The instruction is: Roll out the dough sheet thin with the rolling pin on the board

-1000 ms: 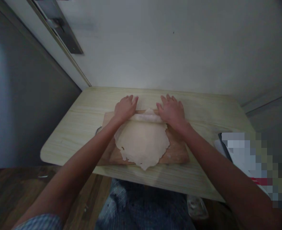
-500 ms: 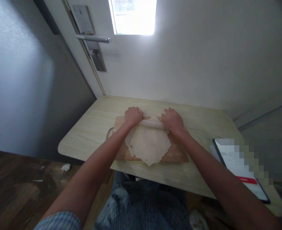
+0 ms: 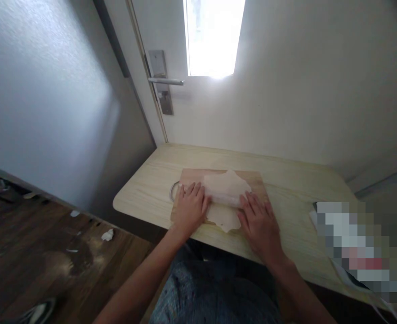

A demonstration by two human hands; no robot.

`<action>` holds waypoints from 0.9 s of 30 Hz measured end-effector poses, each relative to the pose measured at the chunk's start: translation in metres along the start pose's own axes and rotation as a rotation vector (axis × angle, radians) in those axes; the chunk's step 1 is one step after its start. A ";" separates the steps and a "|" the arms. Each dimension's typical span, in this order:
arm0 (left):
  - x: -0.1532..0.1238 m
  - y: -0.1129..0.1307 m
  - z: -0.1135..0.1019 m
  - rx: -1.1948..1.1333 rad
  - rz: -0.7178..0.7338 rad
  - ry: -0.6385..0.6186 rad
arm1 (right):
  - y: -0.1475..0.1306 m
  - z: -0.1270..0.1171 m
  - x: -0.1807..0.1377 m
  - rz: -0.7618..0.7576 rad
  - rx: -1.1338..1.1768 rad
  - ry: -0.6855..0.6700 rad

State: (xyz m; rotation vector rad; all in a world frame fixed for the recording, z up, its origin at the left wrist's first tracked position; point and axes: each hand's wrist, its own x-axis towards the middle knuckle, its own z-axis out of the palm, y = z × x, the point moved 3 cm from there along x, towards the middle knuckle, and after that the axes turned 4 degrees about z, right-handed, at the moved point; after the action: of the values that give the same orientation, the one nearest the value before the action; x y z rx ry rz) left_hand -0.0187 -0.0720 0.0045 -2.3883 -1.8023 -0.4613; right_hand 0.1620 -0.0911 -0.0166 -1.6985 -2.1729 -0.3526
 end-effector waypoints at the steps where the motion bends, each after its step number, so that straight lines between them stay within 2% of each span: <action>1: -0.008 0.001 -0.002 -0.006 0.000 0.004 | -0.002 -0.003 -0.008 -0.008 0.007 0.005; 5: -0.023 0.002 -0.004 -0.009 -0.003 0.014 | -0.007 -0.010 -0.022 -0.031 0.029 -0.017; 9: -0.011 0.000 0.001 -0.013 -0.027 -0.051 | -0.001 -0.005 -0.011 0.013 0.070 -0.076; 12: 0.012 -0.001 0.007 0.001 -0.057 -0.073 | 0.005 0.003 0.009 0.036 0.080 -0.086; 19: 0.077 -0.007 0.027 0.043 -0.130 -0.017 | 0.017 0.018 0.070 0.114 0.007 -0.126; 27: 0.130 -0.023 0.039 -0.020 -0.198 -0.162 | 0.035 0.037 0.124 0.226 0.051 -0.238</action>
State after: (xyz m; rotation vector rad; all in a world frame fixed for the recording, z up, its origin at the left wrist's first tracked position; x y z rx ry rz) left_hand -0.0016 0.0646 0.0050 -2.3311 -2.1253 -0.3142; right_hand 0.1651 0.0415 0.0017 -2.0201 -2.0948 -0.0363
